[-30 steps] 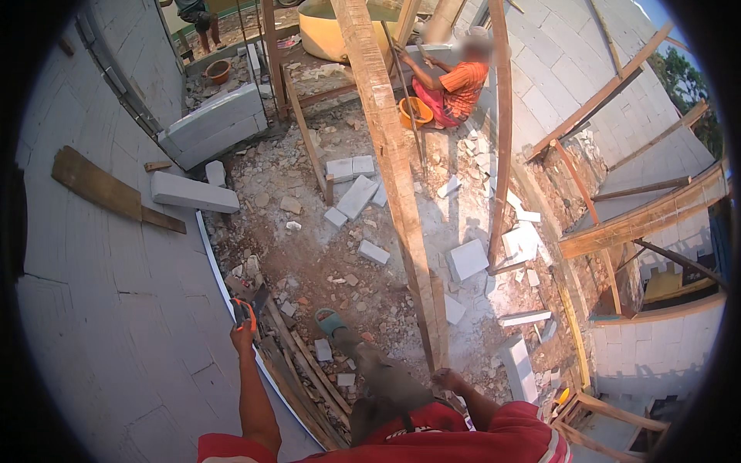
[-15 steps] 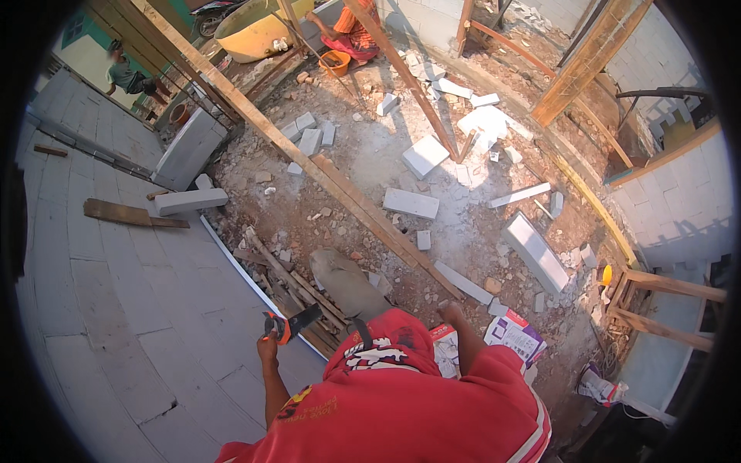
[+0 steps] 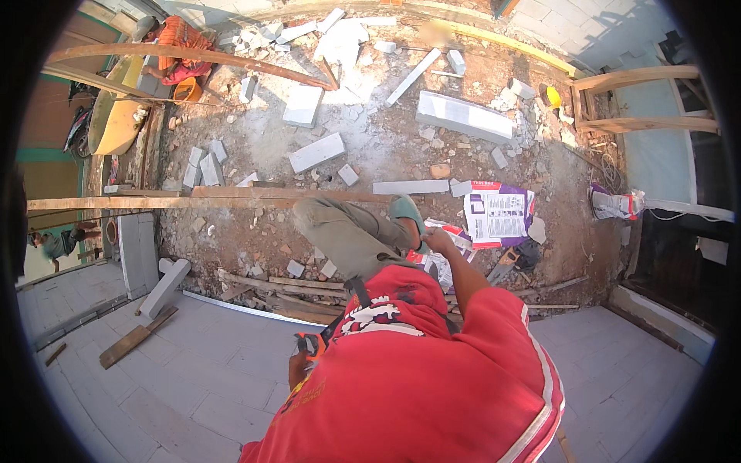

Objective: The person picks up a concrete brick and uses a hand saw to cut through it while working on a construction site.

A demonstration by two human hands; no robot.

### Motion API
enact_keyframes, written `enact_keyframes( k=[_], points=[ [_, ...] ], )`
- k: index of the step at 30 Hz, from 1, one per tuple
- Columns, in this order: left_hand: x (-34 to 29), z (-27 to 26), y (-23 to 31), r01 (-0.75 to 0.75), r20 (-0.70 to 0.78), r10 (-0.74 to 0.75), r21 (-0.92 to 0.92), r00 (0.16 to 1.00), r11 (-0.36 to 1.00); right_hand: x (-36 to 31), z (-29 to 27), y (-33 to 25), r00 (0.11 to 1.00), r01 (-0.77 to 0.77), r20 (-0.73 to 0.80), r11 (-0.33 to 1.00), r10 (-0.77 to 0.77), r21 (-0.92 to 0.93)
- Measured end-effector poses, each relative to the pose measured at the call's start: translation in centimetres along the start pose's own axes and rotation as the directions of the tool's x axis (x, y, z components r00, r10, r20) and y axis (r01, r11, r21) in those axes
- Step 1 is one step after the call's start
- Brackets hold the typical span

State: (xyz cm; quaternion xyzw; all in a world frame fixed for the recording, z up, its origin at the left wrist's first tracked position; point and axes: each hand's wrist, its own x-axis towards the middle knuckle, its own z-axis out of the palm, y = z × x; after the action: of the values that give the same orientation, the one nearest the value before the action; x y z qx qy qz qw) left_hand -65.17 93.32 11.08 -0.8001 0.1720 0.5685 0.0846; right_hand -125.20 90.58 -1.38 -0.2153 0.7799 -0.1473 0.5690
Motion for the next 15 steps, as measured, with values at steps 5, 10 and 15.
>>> enact_keyframes(
  k=[5, 10, 15],
  points=[
    [0.2, 2.0, 2.6, -0.14, 0.131, 0.097, 0.38, 0.987, 0.914, -2.2, -4.9, 0.4, 0.984, 0.104, -0.14, 0.994, -0.106, -0.023],
    [3.6, 4.7, 4.6, -0.102, -0.007, 0.142, 0.66, 0.99, 0.745, 0.2, -9.5, 4.5, 0.98, 0.084, -0.174, 0.992, -0.098, -0.089],
    [1.2, 6.0, 8.9, 0.184, -0.315, 0.023, 0.61, 0.949, 0.77, 7.7, -11.9, 4.1, 0.989, -0.082, 0.11, 0.984, 0.099, -0.156]
  ],
)
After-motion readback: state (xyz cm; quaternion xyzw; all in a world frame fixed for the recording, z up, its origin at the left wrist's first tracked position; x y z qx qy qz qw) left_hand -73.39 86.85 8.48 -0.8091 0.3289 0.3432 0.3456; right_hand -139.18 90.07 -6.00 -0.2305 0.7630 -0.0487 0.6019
